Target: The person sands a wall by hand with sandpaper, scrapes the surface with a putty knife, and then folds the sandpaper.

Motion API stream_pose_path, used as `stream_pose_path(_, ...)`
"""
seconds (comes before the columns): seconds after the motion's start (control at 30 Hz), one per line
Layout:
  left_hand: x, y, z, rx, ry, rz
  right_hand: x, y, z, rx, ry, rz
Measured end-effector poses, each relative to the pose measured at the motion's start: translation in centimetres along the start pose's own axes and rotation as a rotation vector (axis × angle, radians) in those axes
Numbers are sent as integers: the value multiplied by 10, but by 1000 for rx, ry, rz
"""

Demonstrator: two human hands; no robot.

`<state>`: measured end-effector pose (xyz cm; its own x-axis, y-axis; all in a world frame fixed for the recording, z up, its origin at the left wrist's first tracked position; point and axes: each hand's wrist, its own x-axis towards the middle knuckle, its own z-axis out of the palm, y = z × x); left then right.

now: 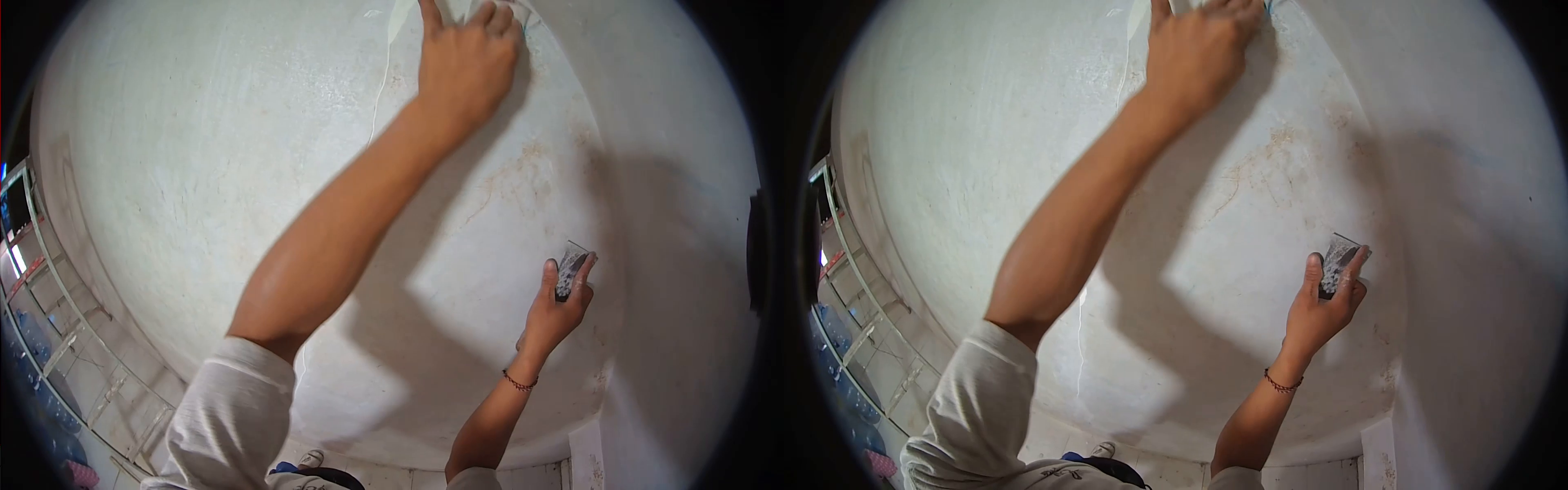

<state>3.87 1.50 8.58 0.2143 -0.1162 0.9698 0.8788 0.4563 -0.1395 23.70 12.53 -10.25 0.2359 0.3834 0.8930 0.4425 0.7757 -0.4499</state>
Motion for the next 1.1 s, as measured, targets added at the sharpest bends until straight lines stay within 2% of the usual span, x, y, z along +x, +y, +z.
stream_pose_path(0.03, -10, 10, -7, -41, -92, -11, 1, -1, -3, 29, -12, -25)
stream_pose_path(0.07, -9, 15, -12, -37, -87, -2, 3, -2, -5, 65, -15, -43)
stream_pose_path(0.13, -6, 19, -38, -218, -372, 1, 3, 0, -9, 67, -24, -82)
stream_pose_path(0.2, 4, 16, -31, -217, -294, 42, 6, -10, -4, 93, -7, -128)
stream_pose_path(0.27, 20, 17, -33, -196, -231, -29, 14, -29, -4, 104, -44, -313)
stream_pose_path(0.3, 3, 13, 1, -129, 62, 13, 22, -45, 1, 104, -57, -357)
stream_pose_path(0.33, -14, 12, 11, -134, 62, 11, 33, -59, 3, 100, -56, -357)
stream_pose_path(0.4, -42, 5, 9, -89, 20, -8, 48, -84, 10, 75, -189, -386)
stream_pose_path(0.43, -42, -1, 7, -50, 15, 41, 53, -85, 13, 70, -193, -380)
stream_pose_path(0.47, -33, -6, 10, -56, 19, 49, 61, -85, 16, 20, -189, -475)
stream_pose_path(0.5, -23, -12, 14, -124, 49, 86, 67, -86, 18, -29, -183, -565)
stream_pose_path(0.53, -23, -13, 12, -198, 57, 103, 67, -90, 15, -42, -201, -556)
stream_pose_path(0.57, 6, -8, -46, -248, -313, -1, 70, -99, 14, -41, -239, -509)
stream_pose_path(0.6, 1, -9, -39, -249, -306, 9, 73, -108, 12, -34, -265, -466)
stream_pose_path(0.67, -27, -4, -9, -239, -20, 35, 75, -111, 5, -106, -325, -445)
stream_pose_path(0.7, -37, -3, -7, -130, 23, 48, 76, -113, 2, -167, -387, -426)
stream_pose_path(0.8, -34, -22, 3, -108, -8, 137, 74, -122, 2, -347, -376, -452)
stream_pose_path(0.83, -4, -19, -31, -233, -246, 71, 71, -123, 2, -350, -390, -452)
stream_pose_path(0.87, 1, -19, -34, -238, -263, 61, 68, -126, 4, -383, -365, -464)
stream_pose_path(0.93, 20, -18, -28, -109, -254, 13, 74, -131, 7, -411, -310, -474)
stream_pose_path(1.0, -23, -21, 2, -185, -215, -28, 79, -134, 10, -411, -188, -654)
stream_pose_path(1.07, -55, -30, -3, -183, 6, 58, 85, -140, 17, -431, -168, -667)
stream_pose_path(1.1, -63, -34, -11, -93, -73, 61, 83, -138, 19, -466, -178, -682)
